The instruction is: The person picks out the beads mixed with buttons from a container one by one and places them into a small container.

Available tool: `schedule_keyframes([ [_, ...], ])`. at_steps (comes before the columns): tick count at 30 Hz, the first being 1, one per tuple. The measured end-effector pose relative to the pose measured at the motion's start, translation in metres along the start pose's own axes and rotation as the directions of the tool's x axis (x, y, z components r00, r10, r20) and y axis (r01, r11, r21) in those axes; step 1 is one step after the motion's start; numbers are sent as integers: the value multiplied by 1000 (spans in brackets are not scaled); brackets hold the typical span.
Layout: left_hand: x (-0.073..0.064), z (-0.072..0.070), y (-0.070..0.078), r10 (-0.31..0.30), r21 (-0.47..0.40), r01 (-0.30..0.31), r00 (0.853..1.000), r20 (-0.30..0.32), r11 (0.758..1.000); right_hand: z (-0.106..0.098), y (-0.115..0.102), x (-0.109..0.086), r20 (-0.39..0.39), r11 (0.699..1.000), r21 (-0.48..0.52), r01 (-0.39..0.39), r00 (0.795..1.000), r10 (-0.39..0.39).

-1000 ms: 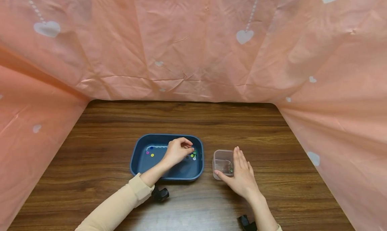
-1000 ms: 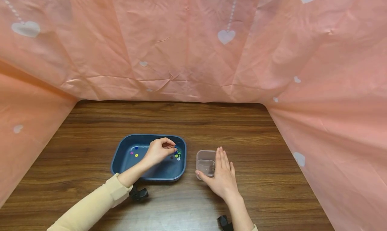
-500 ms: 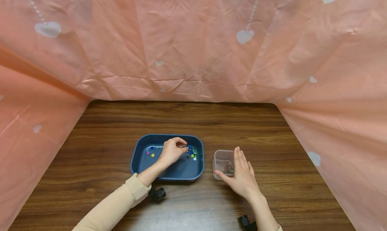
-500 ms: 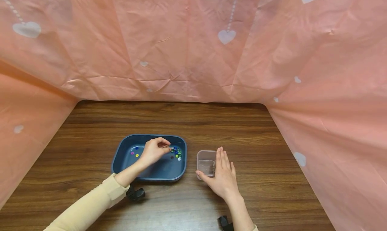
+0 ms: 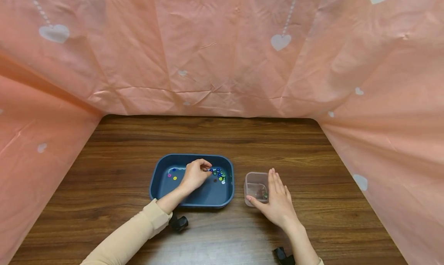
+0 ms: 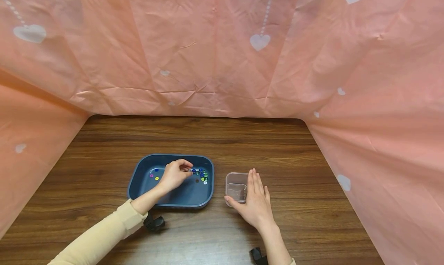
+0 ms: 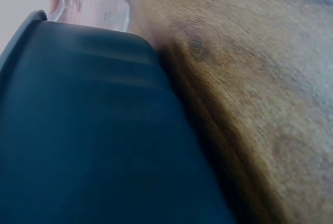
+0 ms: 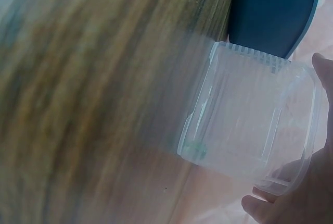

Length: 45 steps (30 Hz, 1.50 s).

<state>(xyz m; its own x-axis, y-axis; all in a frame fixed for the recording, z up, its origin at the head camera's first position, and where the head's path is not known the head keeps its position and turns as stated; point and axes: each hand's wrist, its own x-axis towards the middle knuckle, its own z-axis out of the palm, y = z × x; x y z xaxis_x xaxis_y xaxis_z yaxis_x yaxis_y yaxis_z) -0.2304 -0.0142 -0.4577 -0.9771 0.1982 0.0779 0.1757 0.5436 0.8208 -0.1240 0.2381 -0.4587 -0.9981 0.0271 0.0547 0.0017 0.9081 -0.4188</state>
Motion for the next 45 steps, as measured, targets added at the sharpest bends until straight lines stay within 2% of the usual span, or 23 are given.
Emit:
schedule_keyframes([
  [6, -1, 1, -2, -2, 33, 2, 1000, 6, 999, 0, 0, 0, 3, 1000, 3, 2, 1000, -2],
  [19, 5, -2, 3, -13, 73, 10, 999, 42, 997, 0, 1, 1, 1, 1000, -4, 2, 1000, -2],
  [27, 8, 2, 1, -6, 114, -5, 995, 99, 993, 1, 1, 1, 2, 1000, -3, 2, 1000, -2],
  [33, 10, 4, 2, 9, 136, -23, 995, 104, 990, 1, 1, 1, 1, 1000, -4, 1, 1000, -1],
  [45, 14, 9, -1, -3, 165, -19, 991, 132, 986, 0, 0, 0, -6, 1000, -6, 7, 1000, -7],
])
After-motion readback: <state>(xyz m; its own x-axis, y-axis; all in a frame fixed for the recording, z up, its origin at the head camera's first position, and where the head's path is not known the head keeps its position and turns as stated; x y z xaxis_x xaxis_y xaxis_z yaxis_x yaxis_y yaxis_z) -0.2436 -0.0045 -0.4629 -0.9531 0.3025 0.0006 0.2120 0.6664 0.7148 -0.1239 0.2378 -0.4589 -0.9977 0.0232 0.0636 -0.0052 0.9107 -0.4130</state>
